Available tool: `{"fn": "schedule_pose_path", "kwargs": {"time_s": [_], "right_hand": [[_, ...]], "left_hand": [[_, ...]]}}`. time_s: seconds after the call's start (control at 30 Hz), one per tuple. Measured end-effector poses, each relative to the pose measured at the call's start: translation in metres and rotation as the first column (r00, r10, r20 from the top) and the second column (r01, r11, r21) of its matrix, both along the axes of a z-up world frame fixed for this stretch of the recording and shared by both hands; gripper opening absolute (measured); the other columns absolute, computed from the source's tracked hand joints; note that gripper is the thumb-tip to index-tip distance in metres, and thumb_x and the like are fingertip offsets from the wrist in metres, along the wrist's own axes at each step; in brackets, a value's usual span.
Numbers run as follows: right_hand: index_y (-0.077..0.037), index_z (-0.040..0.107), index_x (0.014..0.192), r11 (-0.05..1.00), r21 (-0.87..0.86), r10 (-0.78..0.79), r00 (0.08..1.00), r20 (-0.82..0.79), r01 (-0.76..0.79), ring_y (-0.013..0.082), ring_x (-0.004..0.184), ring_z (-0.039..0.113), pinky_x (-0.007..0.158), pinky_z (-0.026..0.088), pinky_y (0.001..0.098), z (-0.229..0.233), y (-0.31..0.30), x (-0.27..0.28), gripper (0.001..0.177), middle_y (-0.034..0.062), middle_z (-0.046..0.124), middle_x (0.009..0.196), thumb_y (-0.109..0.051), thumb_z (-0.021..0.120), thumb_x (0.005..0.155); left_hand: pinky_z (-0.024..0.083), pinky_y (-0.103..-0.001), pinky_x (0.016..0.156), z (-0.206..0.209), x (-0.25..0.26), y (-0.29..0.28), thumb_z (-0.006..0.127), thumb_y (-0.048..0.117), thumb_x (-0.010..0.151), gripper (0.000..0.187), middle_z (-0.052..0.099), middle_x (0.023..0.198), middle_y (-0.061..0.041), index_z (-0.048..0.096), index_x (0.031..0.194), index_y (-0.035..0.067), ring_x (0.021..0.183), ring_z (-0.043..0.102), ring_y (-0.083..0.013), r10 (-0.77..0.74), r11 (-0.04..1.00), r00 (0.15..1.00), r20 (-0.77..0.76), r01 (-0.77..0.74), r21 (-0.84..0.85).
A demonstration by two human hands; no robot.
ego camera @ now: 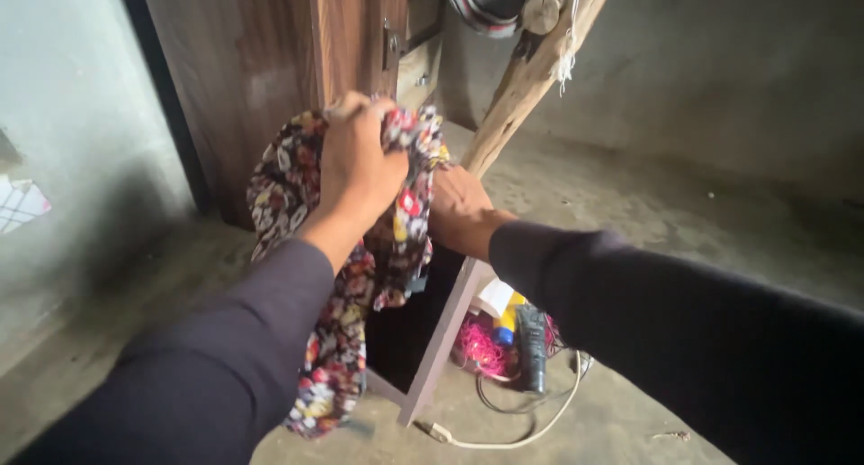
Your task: The person wipes the exterior of a wooden cabinet with a floral cloth, then opens a drawer and removes several small items including a pink fluffy object and a cable. The person continues to wipe the drawer front and surrounding cabinet surfaces with the cloth.
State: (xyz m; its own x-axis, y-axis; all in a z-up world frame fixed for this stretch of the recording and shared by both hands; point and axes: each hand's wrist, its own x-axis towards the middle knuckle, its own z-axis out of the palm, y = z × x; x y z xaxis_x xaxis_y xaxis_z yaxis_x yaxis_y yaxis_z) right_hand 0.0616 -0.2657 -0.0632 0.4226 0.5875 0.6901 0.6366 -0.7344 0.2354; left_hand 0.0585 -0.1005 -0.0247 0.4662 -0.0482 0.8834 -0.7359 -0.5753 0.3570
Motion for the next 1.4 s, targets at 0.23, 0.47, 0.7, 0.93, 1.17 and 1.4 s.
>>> {"fn": "schedule_pose_path", "kwargs": {"time_s": [0.23, 0.47, 0.7, 0.93, 1.17, 1.4], "right_hand": [[-0.001, 0.068, 0.096, 0.909, -0.114, -0.416, 0.871, -0.261, 0.400, 0.0397, 0.090, 0.071, 0.077, 0.058, 0.0485, 0.028, 0.019, -0.040, 0.018, 0.0186, 0.072, 0.096, -0.006, 0.067, 0.078], [-0.002, 0.069, 0.099, 0.897, -0.072, -0.435, 0.848, -0.303, 0.435, 0.0395, 0.097, 0.068, 0.083, 0.056, 0.0475, 0.028, 0.041, -0.070, 0.026, 0.0233, 0.069, 0.097, -0.007, 0.068, 0.074], [-0.003, 0.065, 0.123, 0.950, -0.046, -0.311, 0.918, -0.245, 0.309, 0.0395, 0.088, 0.067, 0.076, 0.055, 0.0494, 0.034, 0.052, -0.090, 0.048, 0.0236, 0.068, 0.091, -0.002, 0.062, 0.075], [-0.010, 0.063, 0.122, 0.867, -0.152, -0.488, 0.747, -0.451, 0.474, 0.0364, 0.109, 0.065, 0.083, 0.057, 0.0466, 0.055, 0.079, -0.096, 0.047, 0.0144, 0.074, 0.099, -0.015, 0.068, 0.076], [-0.016, 0.068, 0.119, 0.855, -0.212, -0.507, 0.675, -0.536, 0.473, 0.0336, 0.105, 0.069, 0.085, 0.056, 0.0457, 0.060, 0.073, -0.092, 0.042, 0.0113, 0.069, 0.112, -0.019, 0.070, 0.077], [-0.021, 0.067, 0.120, 0.901, -0.358, 0.140, 0.945, -0.296, -0.245, 0.0195, 0.116, 0.068, 0.103, 0.059, 0.0299, -0.064, -0.019, 0.130, 0.017, 0.0018, 0.071, 0.129, -0.022, 0.061, 0.104]], "left_hand": [[0.042, -0.043, 0.105, -0.038, 0.000, 0.028, 0.063, 0.004, 0.075, 0.059, 0.054, 0.142, -0.021, 0.057, 0.134, -0.002, 0.130, 0.051, -0.0364, 0.038, 0.951, 0.983, -0.180, 0.019, 0.307], [0.045, -0.044, 0.105, -0.026, -0.025, 0.061, 0.065, 0.007, 0.082, 0.058, 0.057, 0.140, -0.006, 0.057, 0.139, 0.014, 0.132, 0.051, -0.0278, 0.307, 0.804, 0.945, -0.114, -0.193, 0.562], [0.050, -0.043, 0.099, -0.016, -0.042, 0.081, 0.069, 0.005, 0.076, 0.057, 0.060, 0.129, -0.003, 0.062, 0.131, 0.022, 0.128, 0.052, -0.0289, 0.429, 0.789, 0.893, -0.133, -0.299, 0.537], [0.051, -0.046, 0.098, -0.018, -0.060, 0.090, 0.070, 0.007, 0.075, 0.054, 0.058, 0.129, -0.008, 0.063, 0.128, 0.016, 0.126, 0.049, -0.0340, 0.395, 0.824, 0.911, -0.115, -0.296, 0.483], [0.049, -0.050, 0.096, -0.026, -0.072, 0.089, 0.069, 0.018, 0.080, 0.044, 0.058, 0.129, -0.014, 0.067, 0.124, 0.014, 0.125, 0.047, -0.0401, 0.420, 0.835, 0.907, -0.034, -0.372, 0.405], [0.044, -0.052, 0.100, -0.030, -0.108, 0.086, 0.070, 0.028, 0.077, 0.043, 0.062, 0.119, -0.018, 0.070, 0.116, 0.009, 0.118, 0.052, -0.0412, 0.447, 0.849, 0.893, -0.060, -0.402, 0.343]]}}
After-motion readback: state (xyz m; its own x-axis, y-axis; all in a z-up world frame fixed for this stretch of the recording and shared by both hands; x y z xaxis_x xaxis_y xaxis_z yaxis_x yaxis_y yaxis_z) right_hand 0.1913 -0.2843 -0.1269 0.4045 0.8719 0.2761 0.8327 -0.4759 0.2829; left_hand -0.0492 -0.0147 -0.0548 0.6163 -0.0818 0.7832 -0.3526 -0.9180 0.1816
